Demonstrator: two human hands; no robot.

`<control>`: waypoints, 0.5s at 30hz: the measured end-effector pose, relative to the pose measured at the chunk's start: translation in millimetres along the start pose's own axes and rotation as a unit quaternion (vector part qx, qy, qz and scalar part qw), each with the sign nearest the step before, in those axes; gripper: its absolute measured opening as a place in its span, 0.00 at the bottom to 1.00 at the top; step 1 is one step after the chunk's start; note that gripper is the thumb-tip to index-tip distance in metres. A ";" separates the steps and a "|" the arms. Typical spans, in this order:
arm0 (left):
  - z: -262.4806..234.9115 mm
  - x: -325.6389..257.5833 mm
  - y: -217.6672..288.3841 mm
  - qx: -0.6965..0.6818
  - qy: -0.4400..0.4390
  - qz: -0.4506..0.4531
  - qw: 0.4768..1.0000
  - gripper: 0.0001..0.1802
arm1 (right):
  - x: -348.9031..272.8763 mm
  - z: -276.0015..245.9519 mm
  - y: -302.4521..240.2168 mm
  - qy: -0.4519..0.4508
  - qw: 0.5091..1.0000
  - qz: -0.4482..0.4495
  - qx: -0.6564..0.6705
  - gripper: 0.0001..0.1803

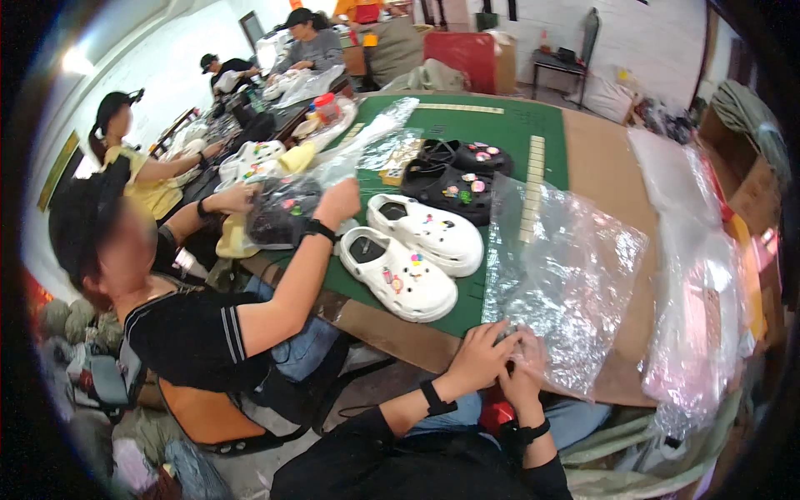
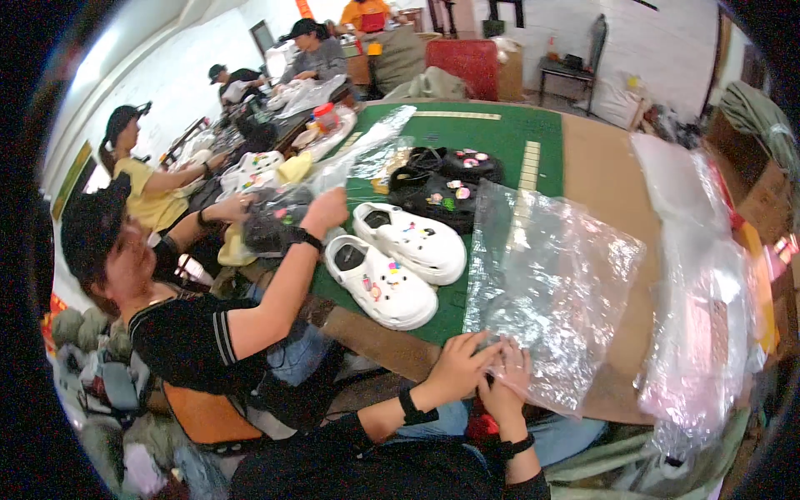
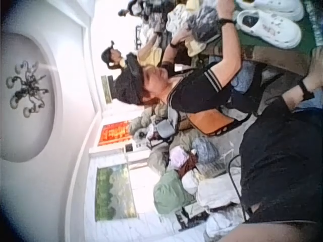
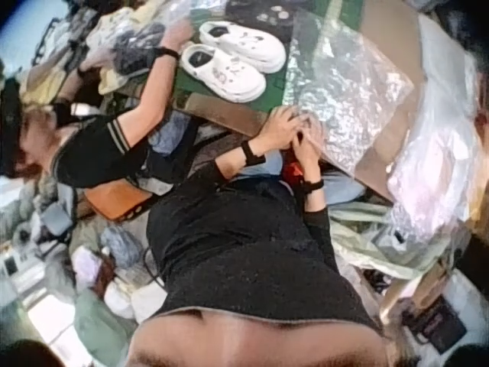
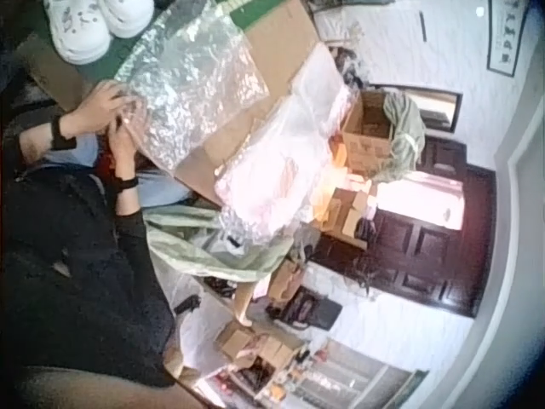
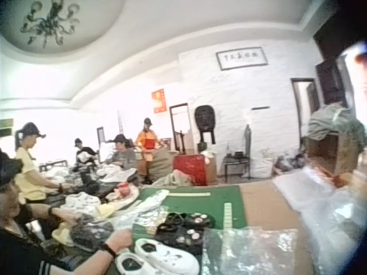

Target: The recorder is inspecting various pairs of decorated clog-style shoes and placing them into clear plastic bags at a shared workshop table.

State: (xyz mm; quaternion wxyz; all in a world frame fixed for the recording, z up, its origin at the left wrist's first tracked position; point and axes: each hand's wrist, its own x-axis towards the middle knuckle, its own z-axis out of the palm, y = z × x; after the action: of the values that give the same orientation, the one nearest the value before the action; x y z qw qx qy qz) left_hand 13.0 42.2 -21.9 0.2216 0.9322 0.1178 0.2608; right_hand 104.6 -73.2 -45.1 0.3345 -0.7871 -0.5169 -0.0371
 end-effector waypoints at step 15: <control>-3.2 -0.7 -1.0 -0.151 0.095 -0.068 0.982 0.23 | 19.5 -79.1 -30.6 -0.121 0.905 0.152 0.379 0.22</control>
State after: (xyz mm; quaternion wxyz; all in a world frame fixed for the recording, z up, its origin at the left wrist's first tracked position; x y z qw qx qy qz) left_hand 10.5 44.0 -20.2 0.3648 0.8489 0.1602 0.3472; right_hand 110.7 -95.2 38.9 0.5436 -0.6687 -0.4024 0.3088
